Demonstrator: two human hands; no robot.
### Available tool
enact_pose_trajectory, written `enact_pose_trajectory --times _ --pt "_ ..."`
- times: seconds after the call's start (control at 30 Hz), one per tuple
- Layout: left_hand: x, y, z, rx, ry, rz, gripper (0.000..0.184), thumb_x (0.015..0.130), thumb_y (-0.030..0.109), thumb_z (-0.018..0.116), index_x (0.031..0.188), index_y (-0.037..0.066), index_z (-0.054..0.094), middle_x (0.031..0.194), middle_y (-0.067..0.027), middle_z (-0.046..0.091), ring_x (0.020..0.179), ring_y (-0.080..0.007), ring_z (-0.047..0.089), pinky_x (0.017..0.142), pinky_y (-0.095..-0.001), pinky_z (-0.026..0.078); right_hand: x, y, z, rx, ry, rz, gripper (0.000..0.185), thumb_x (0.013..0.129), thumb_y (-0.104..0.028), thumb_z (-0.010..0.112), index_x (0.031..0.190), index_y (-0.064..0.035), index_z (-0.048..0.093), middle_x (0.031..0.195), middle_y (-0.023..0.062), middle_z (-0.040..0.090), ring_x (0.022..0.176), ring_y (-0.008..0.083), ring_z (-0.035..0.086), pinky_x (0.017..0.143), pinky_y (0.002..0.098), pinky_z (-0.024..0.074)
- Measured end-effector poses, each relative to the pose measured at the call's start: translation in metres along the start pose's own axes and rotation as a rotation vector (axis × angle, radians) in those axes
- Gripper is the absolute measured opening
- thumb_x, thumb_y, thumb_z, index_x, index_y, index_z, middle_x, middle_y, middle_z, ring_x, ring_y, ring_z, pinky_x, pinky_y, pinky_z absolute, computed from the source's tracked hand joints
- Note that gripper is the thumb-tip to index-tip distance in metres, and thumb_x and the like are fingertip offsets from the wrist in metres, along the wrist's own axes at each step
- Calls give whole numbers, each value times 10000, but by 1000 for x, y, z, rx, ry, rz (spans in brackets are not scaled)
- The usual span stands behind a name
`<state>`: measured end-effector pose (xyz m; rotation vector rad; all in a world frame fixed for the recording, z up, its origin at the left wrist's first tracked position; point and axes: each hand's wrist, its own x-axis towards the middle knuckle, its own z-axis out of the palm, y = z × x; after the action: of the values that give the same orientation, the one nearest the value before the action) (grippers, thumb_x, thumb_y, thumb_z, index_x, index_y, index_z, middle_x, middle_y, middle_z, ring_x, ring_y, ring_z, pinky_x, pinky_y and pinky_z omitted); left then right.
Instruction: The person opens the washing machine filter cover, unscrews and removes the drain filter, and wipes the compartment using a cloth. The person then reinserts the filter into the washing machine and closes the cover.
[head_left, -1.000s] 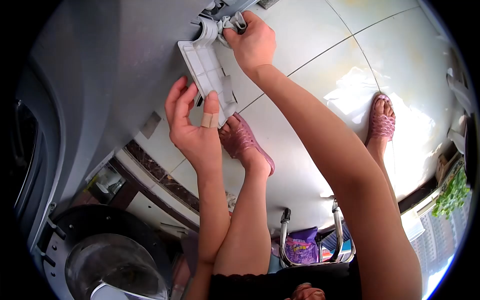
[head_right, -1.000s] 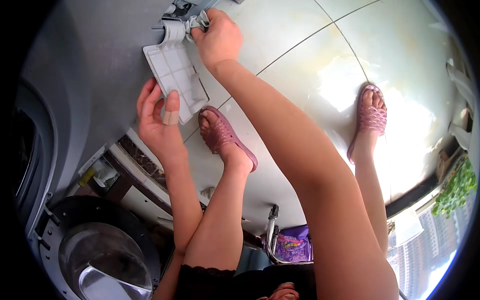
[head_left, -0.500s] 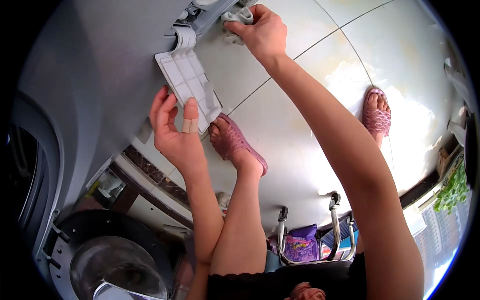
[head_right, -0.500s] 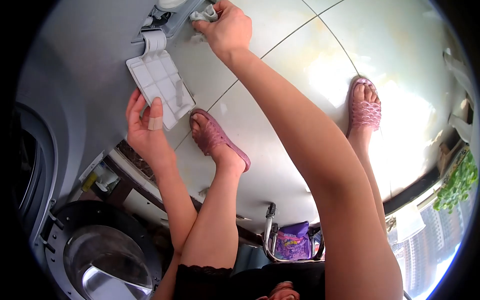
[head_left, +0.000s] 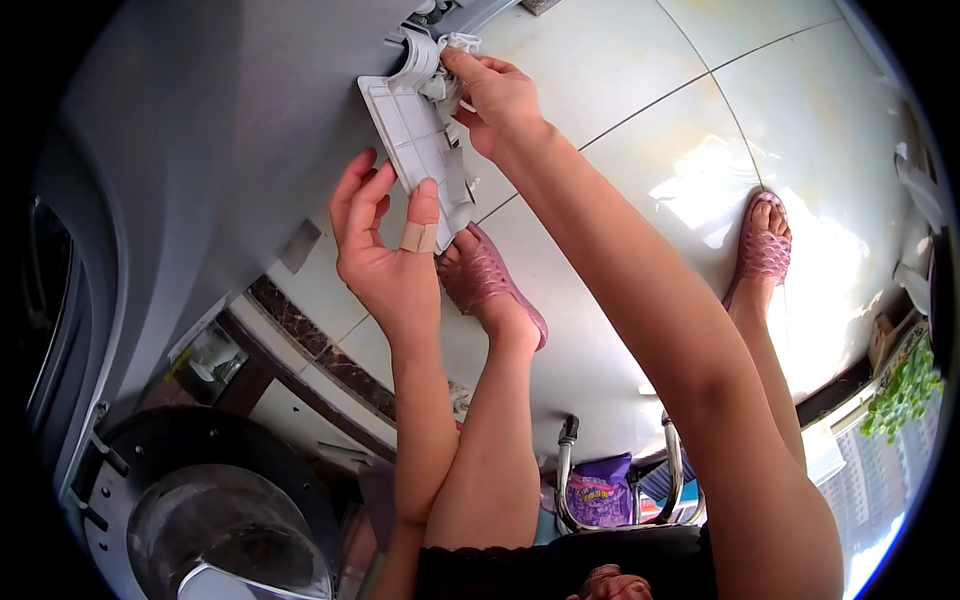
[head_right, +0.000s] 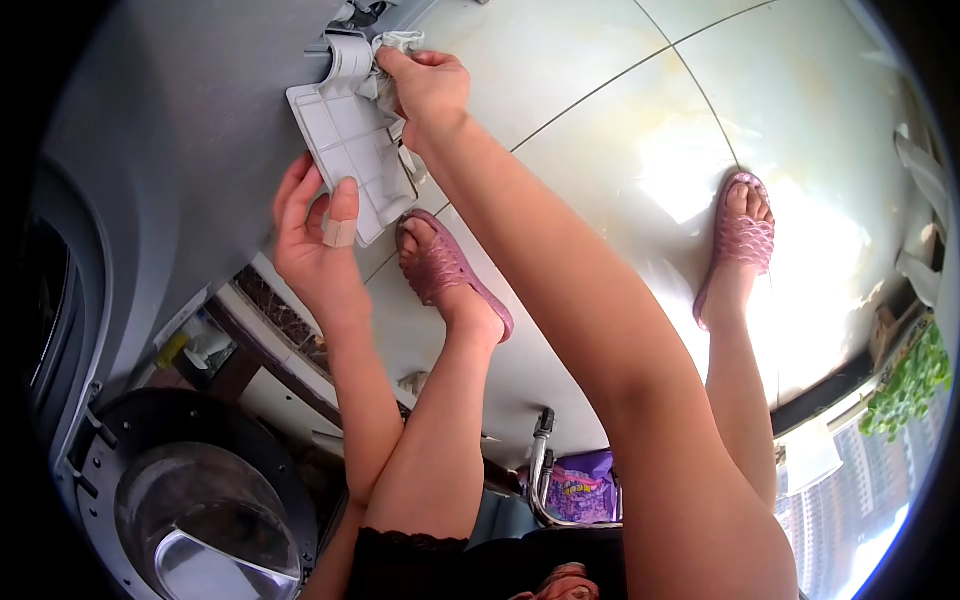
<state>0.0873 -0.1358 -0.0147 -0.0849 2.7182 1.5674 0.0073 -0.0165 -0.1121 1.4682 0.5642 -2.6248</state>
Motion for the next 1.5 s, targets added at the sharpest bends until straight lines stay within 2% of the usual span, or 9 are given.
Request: enact_pose_trajectory --times 0.2,0.5,0.57,0.83,1.0,1.1,1.27,1.3,1.5 --pt "-1 2 0 13 -9 -1 337 852 90 754 1161 -12 666 1346 -98 547 1136 -194 572 938 -336 464 4 -14 2 -259 -2 82 272 774 -153 817 936 22 685 878 110 686 732 204 653 649 356 563" --pt "-2 1 -2 40 7 -10 317 830 100 773 1121 8 687 1322 -89 572 1174 -219 558 972 -360 444 2 -32 3 -443 237 -299 256 790 -111 813 922 48 660 811 87 687 636 138 624 598 289 538" --pt "3 3 -2 45 9 10 319 829 101 775 1121 7 688 1324 -91 572 1176 -218 557 973 -359 443 4 -10 -2 -656 115 -354 277 778 -129 826 917 41 658 804 80 685 614 127 603 572 281 516" --pt "-2 2 -1 11 13 -48 316 837 101 769 1124 -3 689 1340 -100 562 1174 -207 555 962 -343 445 12 -49 -11 -515 136 -331 199 793 -86 816 852 14 654 807 66 686 646 128 621 617 286 560" --pt "-1 4 1 17 11 -29 318 846 87 758 1134 -22 680 1340 -104 561 1184 -208 557 985 -349 447 31 -76 -24 -324 184 -522 203 789 -88 819 861 12 657 800 65 684 664 129 624 651 284 562" --pt "1 4 2 6 14 -30 319 852 83 751 1141 -31 675 1344 -105 558 1190 -208 558 999 -351 446 20 -64 -17 -555 210 -459 225 776 -121 830 862 19 677 775 60 680 649 128 609 618 273 532" --pt "-3 3 3 6 23 -51 316 864 77 738 1153 -33 673 1347 -107 556 1174 -202 565 991 -341 450 38 -110 -28 -462 216 -549 171 804 -117 803 857 -4 687 795 47 687 672 136 633 692 287 578" --pt "-3 3 3 9 24 -53 316 865 76 737 1155 -33 673 1346 -107 557 1169 -200 567 988 -338 451 63 -114 -37 -451 142 -600 151 808 -94 767 845 -2 652 696 105 675 563 197 638 505 319 511" --pt "-2 0 4 28 10 -20 335 882 52 708 1189 -65 641 1391 -88 530 1023 -130 613 909 -292 499 47 -110 -21 -238 224 -608 129 841 -76 739 785 0 652 660 70 639 512 138 569 453 286 464"
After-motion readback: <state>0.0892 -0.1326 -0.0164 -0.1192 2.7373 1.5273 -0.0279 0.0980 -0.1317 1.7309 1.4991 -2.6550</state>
